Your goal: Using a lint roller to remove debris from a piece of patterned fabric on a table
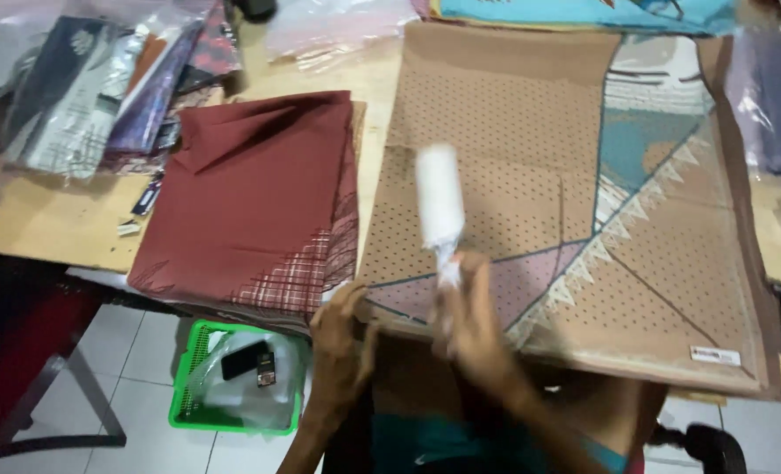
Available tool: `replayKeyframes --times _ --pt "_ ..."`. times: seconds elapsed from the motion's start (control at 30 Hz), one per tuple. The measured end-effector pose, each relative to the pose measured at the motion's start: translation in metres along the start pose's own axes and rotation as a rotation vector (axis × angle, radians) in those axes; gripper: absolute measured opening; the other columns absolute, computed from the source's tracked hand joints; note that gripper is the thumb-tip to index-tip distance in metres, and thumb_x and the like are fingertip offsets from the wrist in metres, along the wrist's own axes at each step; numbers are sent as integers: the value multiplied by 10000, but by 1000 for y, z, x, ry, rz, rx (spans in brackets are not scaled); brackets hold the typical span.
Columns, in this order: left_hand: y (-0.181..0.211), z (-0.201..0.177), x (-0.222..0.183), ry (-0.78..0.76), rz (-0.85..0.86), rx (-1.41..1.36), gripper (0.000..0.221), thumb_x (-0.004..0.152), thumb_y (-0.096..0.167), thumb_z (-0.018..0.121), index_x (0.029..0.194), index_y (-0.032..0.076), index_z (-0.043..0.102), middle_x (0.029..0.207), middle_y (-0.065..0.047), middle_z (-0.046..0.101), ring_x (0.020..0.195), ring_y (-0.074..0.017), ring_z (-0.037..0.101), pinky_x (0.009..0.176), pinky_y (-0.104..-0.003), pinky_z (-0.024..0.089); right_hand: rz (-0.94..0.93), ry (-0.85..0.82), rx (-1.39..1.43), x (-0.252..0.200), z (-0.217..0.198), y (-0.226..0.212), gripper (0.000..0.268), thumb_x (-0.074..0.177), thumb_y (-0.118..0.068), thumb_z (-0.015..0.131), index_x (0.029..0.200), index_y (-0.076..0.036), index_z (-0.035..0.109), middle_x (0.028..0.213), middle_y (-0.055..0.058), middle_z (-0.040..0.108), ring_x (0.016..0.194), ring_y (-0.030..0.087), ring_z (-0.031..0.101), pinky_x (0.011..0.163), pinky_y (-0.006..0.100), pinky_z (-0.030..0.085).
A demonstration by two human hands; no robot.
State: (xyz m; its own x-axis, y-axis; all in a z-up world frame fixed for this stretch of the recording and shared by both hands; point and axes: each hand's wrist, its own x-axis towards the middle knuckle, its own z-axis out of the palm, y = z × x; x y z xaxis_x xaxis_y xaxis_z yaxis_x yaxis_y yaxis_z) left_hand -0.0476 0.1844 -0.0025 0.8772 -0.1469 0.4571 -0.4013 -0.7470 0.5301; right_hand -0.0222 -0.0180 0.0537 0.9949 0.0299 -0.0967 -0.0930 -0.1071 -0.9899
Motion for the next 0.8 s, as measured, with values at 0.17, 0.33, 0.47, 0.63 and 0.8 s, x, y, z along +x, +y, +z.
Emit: replayKeyframes --times 0.17,0.33,0.47,0.63,0.8 --pt "-30 17 -9 103 -52 -45 313 1013 69 596 1323 102 561 1320 -81 667 1189 -269 650 1068 -403 390 287 88 401 -100 75 65 80 1005 -174 576 1022 -125 637 650 49 529 455 107 492 307 227 313" --pt "-33 9 -2 140 87 -116 157 978 65 656 1134 79 656 1208 -115 720 1240 -285 662 1042 -397 356 210 -155 398 -112 100 58 238 1103 -247 405 1072 -63 552 602 52 390 443 105 353 358 241 384" --pt "-43 9 -7 76 207 47 213 869 15 699 1073 68 668 1137 -81 697 1285 -294 615 1038 -433 357 296 -126 475 -115 93 58 215 1105 -261 403 1091 -92 535 605 11 376 457 84 306 363 235 329" --pt "-33 7 1 97 222 123 82 932 52 684 955 106 627 1013 -40 683 1189 -277 626 1001 -453 370 389 31 509 -123 53 70 271 1071 -368 424 1139 -153 575 664 14 394 495 80 321 386 233 287" --pt "-43 14 -4 91 208 141 83 927 68 696 970 102 633 1036 -63 685 1225 -282 611 1017 -466 358 293 243 534 -130 -13 90 235 1064 -333 456 1097 -137 582 612 -10 315 464 85 263 354 239 210"
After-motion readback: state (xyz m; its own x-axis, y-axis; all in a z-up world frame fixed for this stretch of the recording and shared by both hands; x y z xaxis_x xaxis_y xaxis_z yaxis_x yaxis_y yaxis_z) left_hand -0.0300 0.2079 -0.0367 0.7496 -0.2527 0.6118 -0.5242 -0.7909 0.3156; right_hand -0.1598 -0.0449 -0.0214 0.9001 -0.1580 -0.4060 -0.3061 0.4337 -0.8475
